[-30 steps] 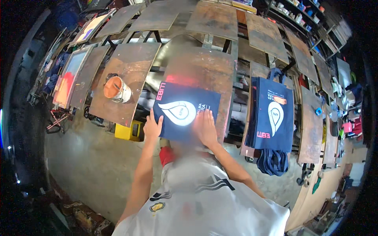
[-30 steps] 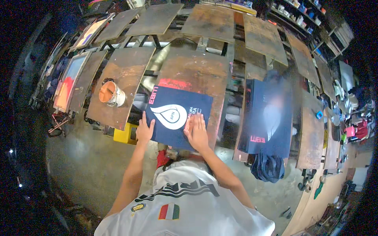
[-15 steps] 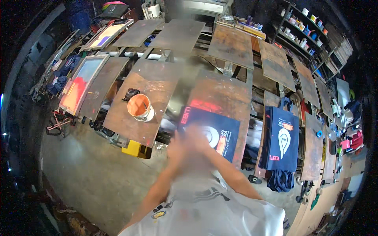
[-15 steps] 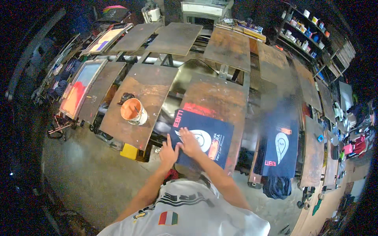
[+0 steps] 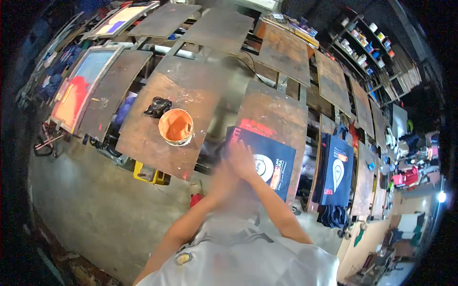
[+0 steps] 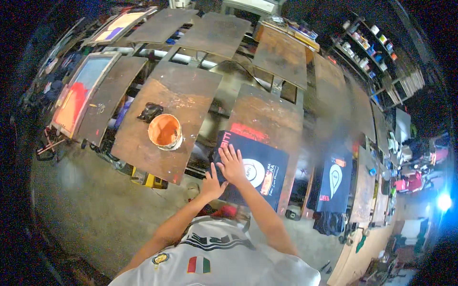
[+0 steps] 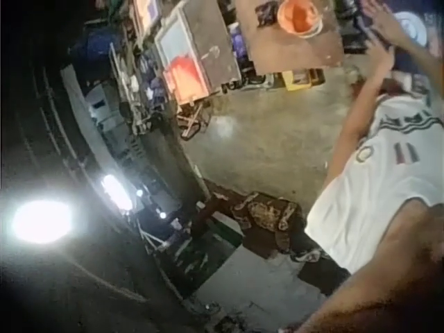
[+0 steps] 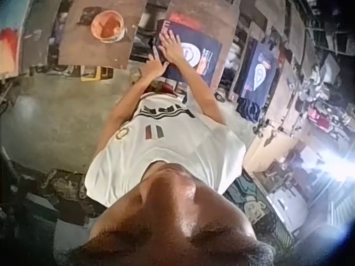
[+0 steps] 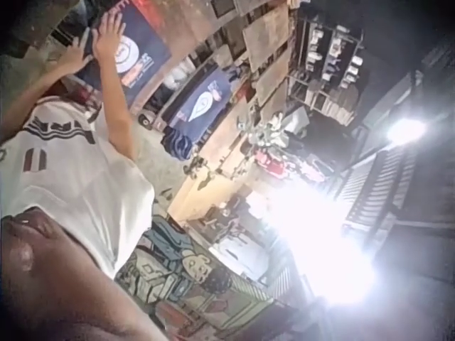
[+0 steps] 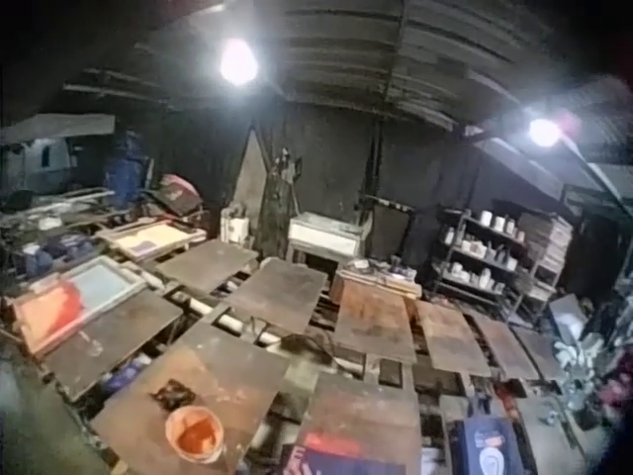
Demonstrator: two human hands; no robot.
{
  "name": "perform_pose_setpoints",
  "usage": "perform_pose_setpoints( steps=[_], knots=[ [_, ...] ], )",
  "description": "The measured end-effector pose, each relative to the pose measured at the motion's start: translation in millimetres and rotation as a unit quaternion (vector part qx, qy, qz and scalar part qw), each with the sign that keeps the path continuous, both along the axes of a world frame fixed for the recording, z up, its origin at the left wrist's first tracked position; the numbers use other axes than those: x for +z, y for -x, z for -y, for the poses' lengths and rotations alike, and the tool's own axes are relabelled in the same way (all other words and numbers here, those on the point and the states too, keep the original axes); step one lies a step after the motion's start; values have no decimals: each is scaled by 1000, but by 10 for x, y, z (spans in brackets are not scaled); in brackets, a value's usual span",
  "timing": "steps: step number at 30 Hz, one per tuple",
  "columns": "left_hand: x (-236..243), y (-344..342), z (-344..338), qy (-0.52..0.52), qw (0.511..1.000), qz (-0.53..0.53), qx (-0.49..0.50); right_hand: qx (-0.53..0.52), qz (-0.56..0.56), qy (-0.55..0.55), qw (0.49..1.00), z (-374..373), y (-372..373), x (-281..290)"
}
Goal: Screen printing a design onto a blue tote bag.
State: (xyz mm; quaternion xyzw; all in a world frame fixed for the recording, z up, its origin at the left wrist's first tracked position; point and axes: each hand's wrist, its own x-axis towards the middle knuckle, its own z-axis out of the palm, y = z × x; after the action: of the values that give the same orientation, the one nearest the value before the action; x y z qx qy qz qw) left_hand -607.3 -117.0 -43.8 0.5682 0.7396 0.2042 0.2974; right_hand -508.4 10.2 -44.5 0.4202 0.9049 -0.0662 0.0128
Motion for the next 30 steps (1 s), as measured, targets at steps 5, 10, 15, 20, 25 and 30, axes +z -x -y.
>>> perform_pose_setpoints(
  steps=[5, 10, 15, 20, 25, 30],
  knots=[
    [5, 23, -31, 42, 998, 47, -2, -130, -61, -89, 986, -227, -135, 12],
    [89, 44, -56, 73, 997, 36, -7, -138, -77, -99, 982, 17, -253, 81],
    [189, 61, -63, 88, 994, 62, -19, -159, -37, -35, 986, 593, -548, 210],
    [230, 63, -77, 130, 989, 73, -19, -232, -126, -61, 963, 947, -1145, 449],
    [509, -94, -92, 83, 994, -60, -36, -265, -123, -30, 956, 1037, -1937, 548],
    [731, -487, -406, -39, 961, -106, -252, -239, -97, 24, 966, 904, -2420, 745]
  ],
)
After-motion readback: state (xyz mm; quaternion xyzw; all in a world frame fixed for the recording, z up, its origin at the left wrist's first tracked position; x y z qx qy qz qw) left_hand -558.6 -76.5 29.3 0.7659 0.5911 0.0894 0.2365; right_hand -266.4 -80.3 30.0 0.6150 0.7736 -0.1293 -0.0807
